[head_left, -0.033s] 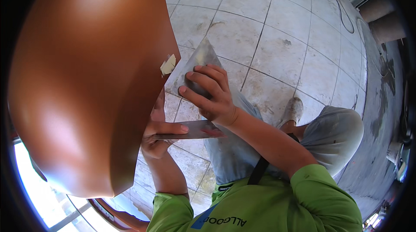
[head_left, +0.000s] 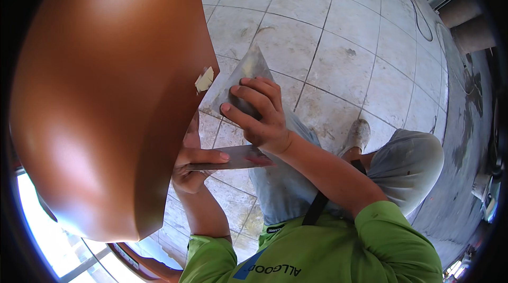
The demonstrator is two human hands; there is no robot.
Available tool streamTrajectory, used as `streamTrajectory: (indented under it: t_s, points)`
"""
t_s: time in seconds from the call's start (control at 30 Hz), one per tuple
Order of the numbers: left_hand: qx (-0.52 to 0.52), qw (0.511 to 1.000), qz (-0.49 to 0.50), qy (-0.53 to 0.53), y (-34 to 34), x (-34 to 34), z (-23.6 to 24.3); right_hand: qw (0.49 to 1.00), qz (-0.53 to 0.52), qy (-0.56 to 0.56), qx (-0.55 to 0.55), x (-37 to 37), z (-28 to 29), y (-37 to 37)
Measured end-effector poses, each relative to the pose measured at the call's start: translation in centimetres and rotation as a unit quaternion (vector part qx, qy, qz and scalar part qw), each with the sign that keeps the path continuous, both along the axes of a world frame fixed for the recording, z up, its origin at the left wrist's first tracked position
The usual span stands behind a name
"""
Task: The person mixes body filler on a metal sheet using a putty knife, then applies the filler to a copper-colored car bumper. The person smooths the filler over the bumper surface with the putty knife.
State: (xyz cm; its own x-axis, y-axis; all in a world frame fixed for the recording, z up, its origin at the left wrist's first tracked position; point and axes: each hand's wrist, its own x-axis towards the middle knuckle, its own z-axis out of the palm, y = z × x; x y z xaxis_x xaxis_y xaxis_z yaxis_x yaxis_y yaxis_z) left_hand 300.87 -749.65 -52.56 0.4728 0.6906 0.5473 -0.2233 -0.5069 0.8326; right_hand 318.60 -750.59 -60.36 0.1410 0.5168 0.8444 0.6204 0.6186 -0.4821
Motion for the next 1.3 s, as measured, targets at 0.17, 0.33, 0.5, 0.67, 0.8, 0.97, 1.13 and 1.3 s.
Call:
streamTrajectory:
  t_s: [0.17,0.33,0.5,0.67,0.8,0.97,1.13,1.3]
  points:
    - [0.033,0.999,0.007,-0.027,0.1,0.1,-0.7,0.998,-0.009,0.020,0.060,-0.9,1.2,2.3]
    - [0.049,0.999,0.005,0.018,0.6,-0.3,-0.5,0.999,0.041,-0.027,-0.018,0.3,-0.7,1.3]
    - [0.011,1.000,0.019,-0.004,0.3,0.3,-0.8,0.999,-0.015,0.027,0.039,1.1,0.2,2.3]
    - [-0.019,0.997,0.011,-0.073,0.2,0.5,-1.2,0.999,0.013,0.018,0.037,0.5,1.1,3.4]
    - [-0.054,0.993,0.021,-0.107,-0.2,0.8,-1.7,0.996,0.023,-0.070,-0.057,3.6,-0.5,1.2]
    - [-0.225,0.953,0.022,-0.202,-2.5,3.0,-5.0,0.973,-0.026,-0.051,-0.224,8.7,0.3,-5.4]
    - [-0.273,0.905,0.326,-0.033,-4.7,7.4,-6.8,0.947,0.006,-0.237,-0.216,12.2,3.2,-8.8]
    - [-0.191,0.921,0.336,0.043,-5.6,8.8,-3.9,0.939,0.031,-0.271,-0.210,11.2,5.2,-8.2]
